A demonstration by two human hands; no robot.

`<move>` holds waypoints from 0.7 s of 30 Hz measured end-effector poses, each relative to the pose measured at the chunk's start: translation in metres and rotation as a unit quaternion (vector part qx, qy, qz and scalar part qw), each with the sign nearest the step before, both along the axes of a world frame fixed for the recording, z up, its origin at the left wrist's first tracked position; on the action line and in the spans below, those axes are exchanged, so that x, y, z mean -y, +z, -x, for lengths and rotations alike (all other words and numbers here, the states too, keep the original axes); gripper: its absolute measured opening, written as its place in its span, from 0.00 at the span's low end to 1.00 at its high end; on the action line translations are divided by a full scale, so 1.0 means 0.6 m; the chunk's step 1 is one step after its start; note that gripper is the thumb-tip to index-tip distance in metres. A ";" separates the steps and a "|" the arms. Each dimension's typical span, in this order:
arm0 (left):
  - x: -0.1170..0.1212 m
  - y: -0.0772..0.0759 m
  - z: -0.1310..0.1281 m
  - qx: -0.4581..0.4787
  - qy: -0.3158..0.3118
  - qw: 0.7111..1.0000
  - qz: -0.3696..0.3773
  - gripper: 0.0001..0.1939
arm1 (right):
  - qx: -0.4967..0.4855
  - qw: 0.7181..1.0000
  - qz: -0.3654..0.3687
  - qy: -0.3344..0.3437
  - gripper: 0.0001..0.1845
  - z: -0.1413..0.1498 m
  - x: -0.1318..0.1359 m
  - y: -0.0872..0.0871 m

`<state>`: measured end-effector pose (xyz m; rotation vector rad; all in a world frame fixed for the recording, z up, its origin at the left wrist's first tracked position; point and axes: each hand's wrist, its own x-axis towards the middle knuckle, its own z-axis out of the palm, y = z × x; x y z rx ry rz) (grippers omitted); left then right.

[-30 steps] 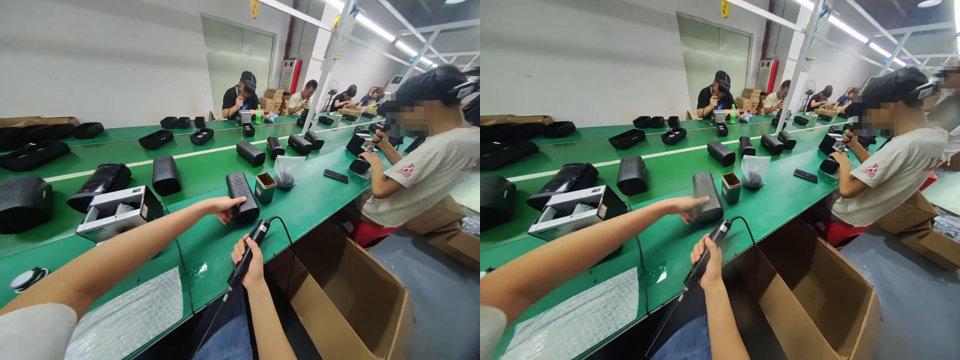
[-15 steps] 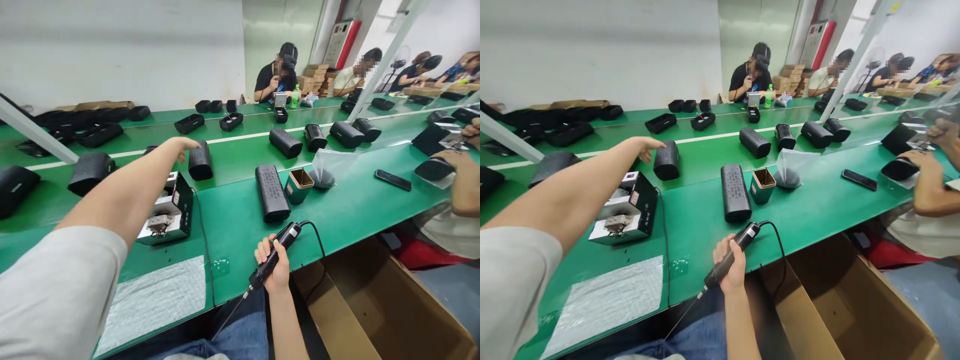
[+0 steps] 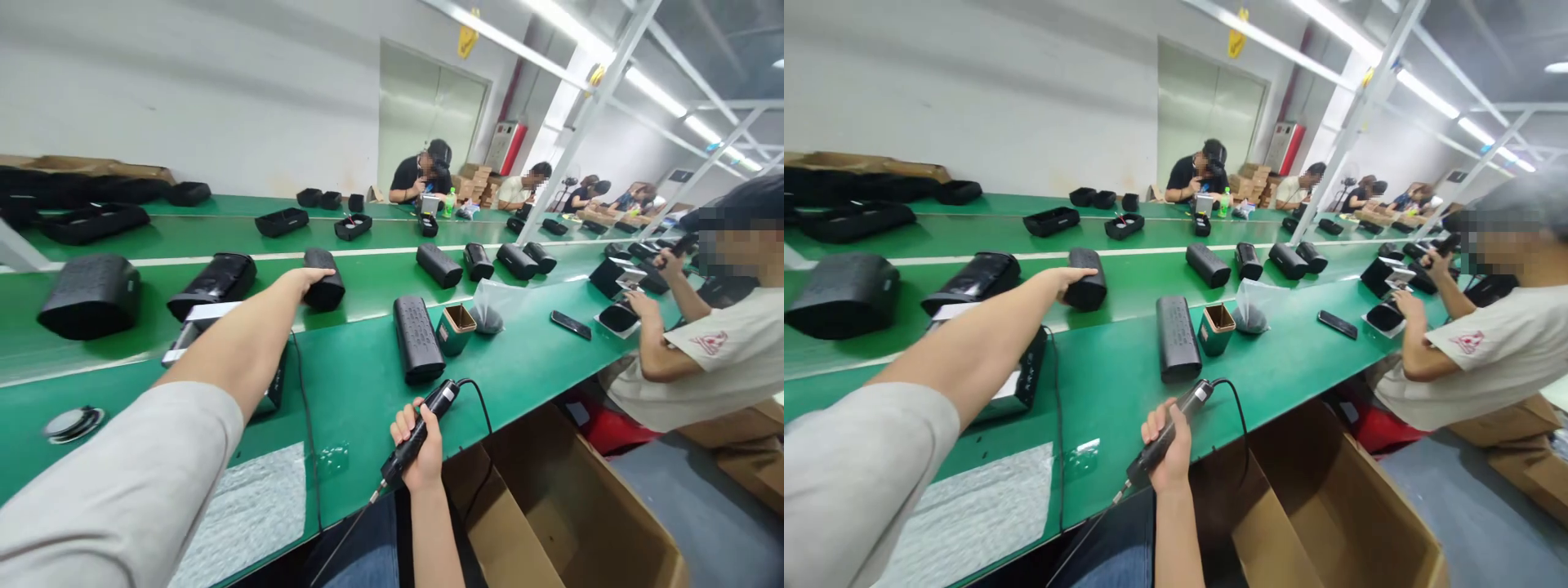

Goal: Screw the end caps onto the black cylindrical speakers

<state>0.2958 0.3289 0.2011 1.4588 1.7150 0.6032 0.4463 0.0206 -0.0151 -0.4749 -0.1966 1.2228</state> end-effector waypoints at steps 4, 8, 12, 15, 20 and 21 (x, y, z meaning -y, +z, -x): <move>0.045 0.049 0.000 0.087 -0.054 0.993 0.061 0.21 | 0.008 1.000 -0.022 0.008 0.14 -0.011 0.005 -0.009; 0.140 0.065 0.065 0.174 -0.113 0.976 0.061 0.25 | 0.020 0.999 -0.040 0.027 0.14 -0.015 0.011 -0.004; 0.324 0.013 0.196 0.193 -0.192 0.961 0.057 0.30 | 0.046 0.998 -0.039 0.022 0.14 -0.014 0.043 0.022; 0.458 -0.045 0.302 0.008 -0.273 0.961 -0.054 0.47 | 0.070 0.997 -0.017 0.009 0.21 -0.023 0.083 0.058; 0.535 -0.141 0.409 -0.249 -0.254 0.914 -0.196 0.51 | 0.102 0.994 -0.016 -0.038 0.21 -0.035 0.121 0.161; 0.533 -0.159 0.417 -0.266 -0.261 0.899 -0.229 0.50 | 0.102 0.993 -0.023 -0.049 0.19 -0.031 0.124 0.188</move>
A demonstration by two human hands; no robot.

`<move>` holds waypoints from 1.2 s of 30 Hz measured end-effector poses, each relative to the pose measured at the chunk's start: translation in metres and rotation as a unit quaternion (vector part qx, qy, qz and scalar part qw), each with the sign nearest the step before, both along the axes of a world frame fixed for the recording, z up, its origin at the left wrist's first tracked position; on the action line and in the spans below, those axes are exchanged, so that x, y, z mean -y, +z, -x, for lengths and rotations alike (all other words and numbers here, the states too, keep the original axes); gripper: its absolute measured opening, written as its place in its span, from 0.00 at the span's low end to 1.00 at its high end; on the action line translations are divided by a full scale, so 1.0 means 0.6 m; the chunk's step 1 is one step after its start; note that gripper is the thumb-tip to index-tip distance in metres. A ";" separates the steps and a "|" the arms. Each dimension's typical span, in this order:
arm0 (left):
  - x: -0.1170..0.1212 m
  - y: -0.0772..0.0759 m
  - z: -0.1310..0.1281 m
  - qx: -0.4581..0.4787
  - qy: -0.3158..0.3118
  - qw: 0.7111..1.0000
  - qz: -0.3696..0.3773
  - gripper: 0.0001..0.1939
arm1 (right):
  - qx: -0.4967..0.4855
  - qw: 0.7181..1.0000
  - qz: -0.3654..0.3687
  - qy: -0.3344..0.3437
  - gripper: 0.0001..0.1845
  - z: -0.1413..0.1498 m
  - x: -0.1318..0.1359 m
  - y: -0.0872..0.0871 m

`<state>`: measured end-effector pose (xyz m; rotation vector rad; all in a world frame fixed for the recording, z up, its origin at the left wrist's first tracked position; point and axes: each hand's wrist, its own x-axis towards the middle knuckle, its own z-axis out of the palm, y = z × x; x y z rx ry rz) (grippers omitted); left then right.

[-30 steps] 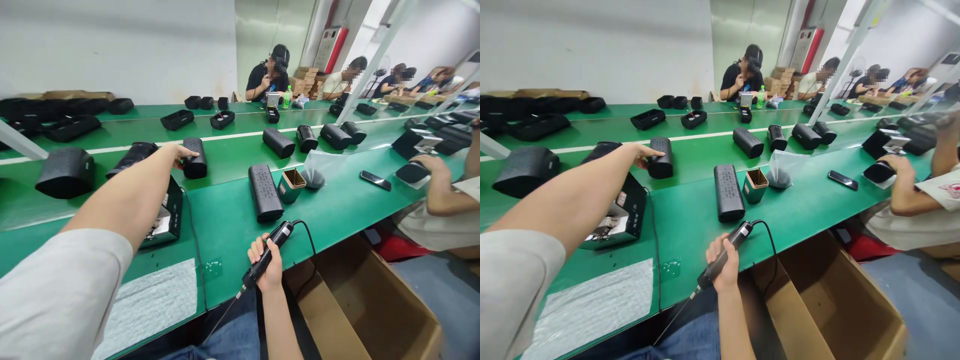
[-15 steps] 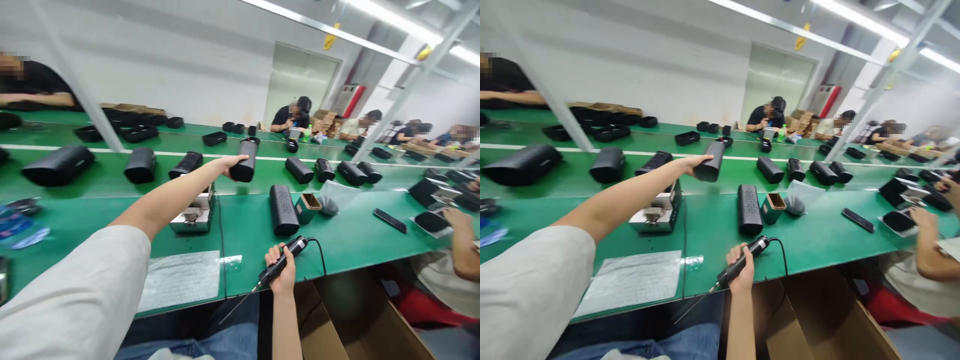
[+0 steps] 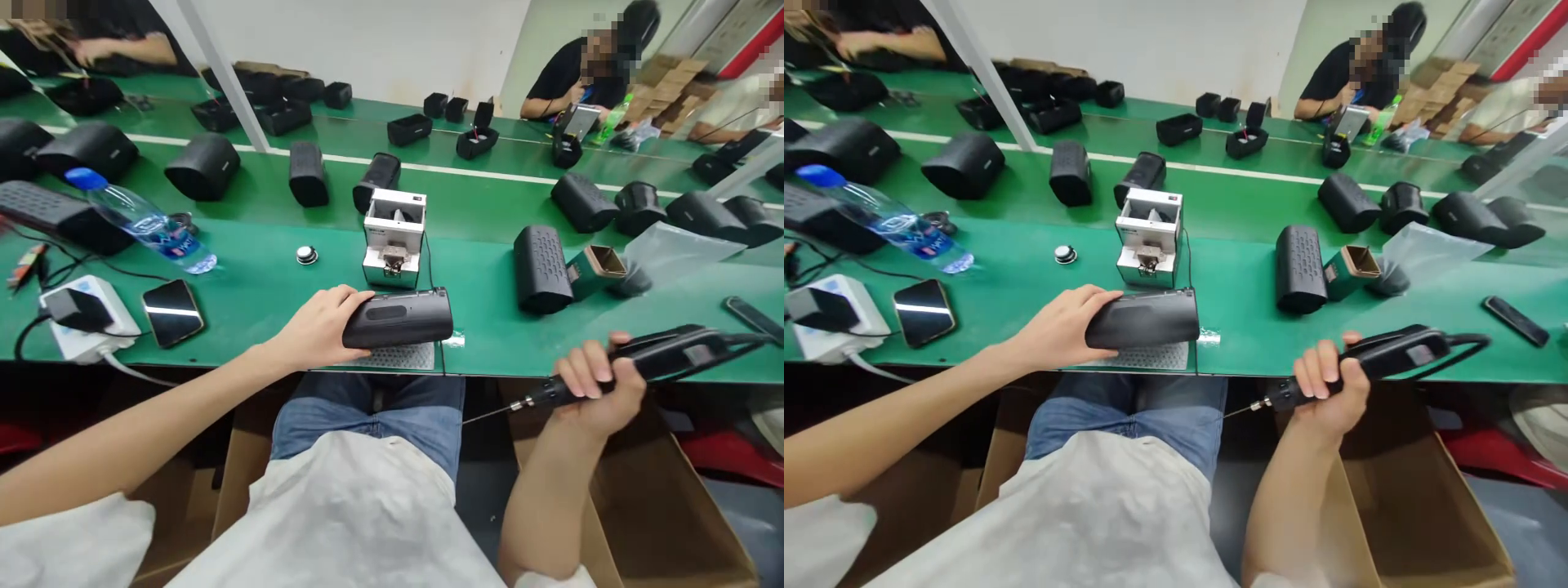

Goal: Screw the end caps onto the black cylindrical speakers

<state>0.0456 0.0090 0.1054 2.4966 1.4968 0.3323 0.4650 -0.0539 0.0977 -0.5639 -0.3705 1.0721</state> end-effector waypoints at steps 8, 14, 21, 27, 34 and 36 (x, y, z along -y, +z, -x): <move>0.008 -0.055 0.034 0.062 -0.086 0.990 -0.088 0.45 | -0.178 0.975 -0.065 -0.113 0.17 0.110 -0.012 0.213; 0.024 -0.108 0.092 0.258 -0.042 0.964 0.043 0.60 | 0.268 0.914 -0.256 -0.165 0.20 0.269 -0.167 0.235; 0.015 -0.164 0.073 0.361 -0.025 0.931 0.053 0.60 | 0.416 0.855 -0.276 -0.143 0.20 0.391 -0.329 0.189; 0.011 -0.168 0.072 0.380 -0.040 0.918 0.101 0.69 | 0.474 0.848 -0.210 -0.114 0.32 0.411 -0.370 0.179; 0.006 -0.168 0.074 0.389 -0.049 0.911 0.126 0.69 | 0.472 0.852 -0.193 -0.119 0.28 0.416 -0.380 0.167; 0.006 -0.170 0.074 0.391 -0.048 0.910 0.129 0.69 | 0.478 0.847 -0.194 -0.128 0.26 0.418 -0.378 0.167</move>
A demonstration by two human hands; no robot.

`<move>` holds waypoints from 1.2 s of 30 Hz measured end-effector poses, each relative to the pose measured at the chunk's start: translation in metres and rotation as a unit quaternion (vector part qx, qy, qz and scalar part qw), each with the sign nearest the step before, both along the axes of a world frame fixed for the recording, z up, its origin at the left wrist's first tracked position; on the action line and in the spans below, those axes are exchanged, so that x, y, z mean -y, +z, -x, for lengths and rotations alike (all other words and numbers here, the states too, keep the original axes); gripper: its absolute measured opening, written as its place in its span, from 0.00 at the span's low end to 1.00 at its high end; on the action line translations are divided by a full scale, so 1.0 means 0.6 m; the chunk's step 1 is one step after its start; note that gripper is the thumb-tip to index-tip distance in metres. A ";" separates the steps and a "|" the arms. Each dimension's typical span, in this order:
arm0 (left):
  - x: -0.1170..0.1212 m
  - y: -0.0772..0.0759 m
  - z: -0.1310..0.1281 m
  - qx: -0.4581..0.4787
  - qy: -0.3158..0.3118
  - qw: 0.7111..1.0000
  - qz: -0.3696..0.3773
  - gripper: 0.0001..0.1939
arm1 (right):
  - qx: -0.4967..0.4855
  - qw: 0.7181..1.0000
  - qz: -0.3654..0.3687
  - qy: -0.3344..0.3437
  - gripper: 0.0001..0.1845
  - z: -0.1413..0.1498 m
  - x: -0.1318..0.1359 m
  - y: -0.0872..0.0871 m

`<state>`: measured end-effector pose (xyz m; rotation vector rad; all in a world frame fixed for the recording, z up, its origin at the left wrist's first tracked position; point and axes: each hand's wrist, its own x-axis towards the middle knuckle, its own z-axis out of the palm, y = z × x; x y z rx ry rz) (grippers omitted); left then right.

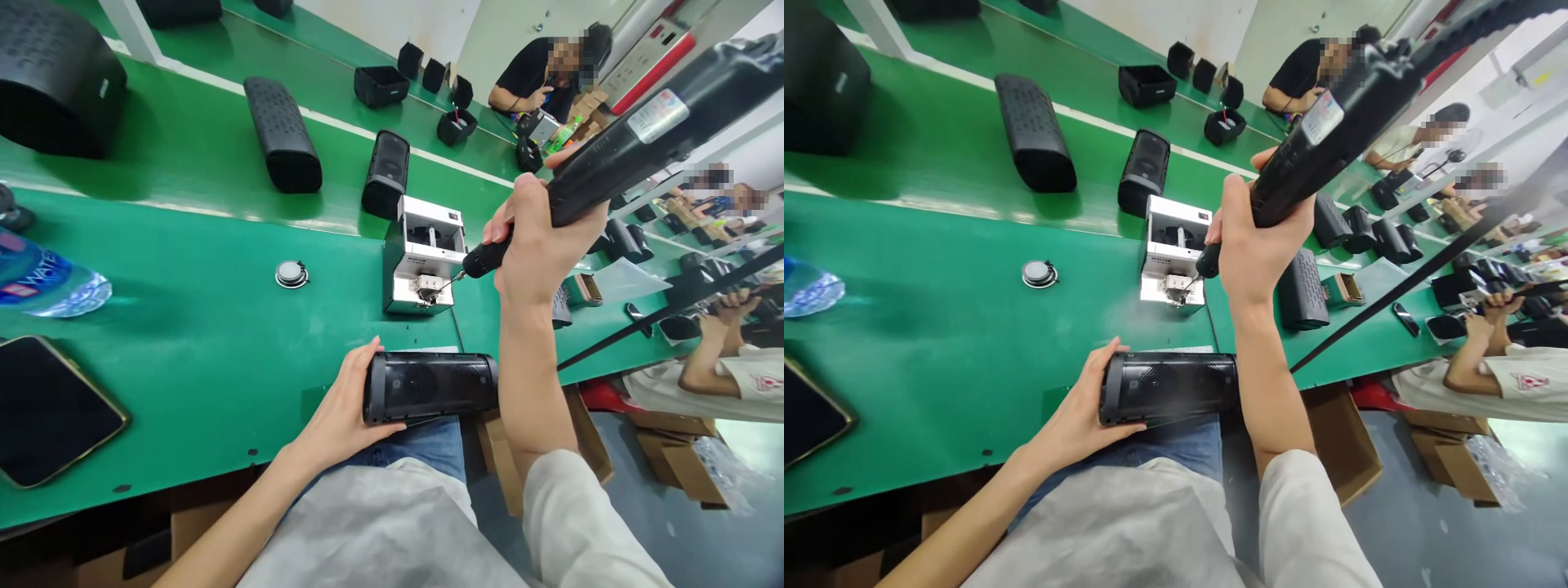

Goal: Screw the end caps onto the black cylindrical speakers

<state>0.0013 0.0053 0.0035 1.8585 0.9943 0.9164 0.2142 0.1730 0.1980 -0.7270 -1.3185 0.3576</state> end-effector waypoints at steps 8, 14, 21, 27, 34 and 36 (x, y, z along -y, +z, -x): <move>-0.001 0.004 0.000 0.004 -0.002 1.000 0.010 0.69 | 0.011 1.000 -0.001 -0.011 0.19 0.004 0.019 0.001; -0.003 0.003 -0.002 0.000 -0.008 1.000 0.004 0.70 | -0.025 0.999 0.016 0.015 0.10 0.032 0.098 0.038; 0.000 -0.001 -0.005 -0.002 -0.005 1.000 -0.010 0.69 | -0.055 0.997 0.043 0.042 0.12 0.094 0.156 0.063; -0.001 -0.005 -0.005 0.013 -0.009 1.000 -0.023 0.69 | -0.037 0.995 0.037 0.089 0.13 0.116 0.156 0.053; 0.005 -0.016 -0.017 0.057 0.009 0.998 -0.034 0.70 | -0.037 0.975 0.102 0.196 0.14 0.134 0.158 -0.015; 0.002 -0.024 -0.020 0.069 0.005 0.997 -0.045 0.72 | -0.036 0.974 0.096 0.204 0.14 0.134 0.156 -0.032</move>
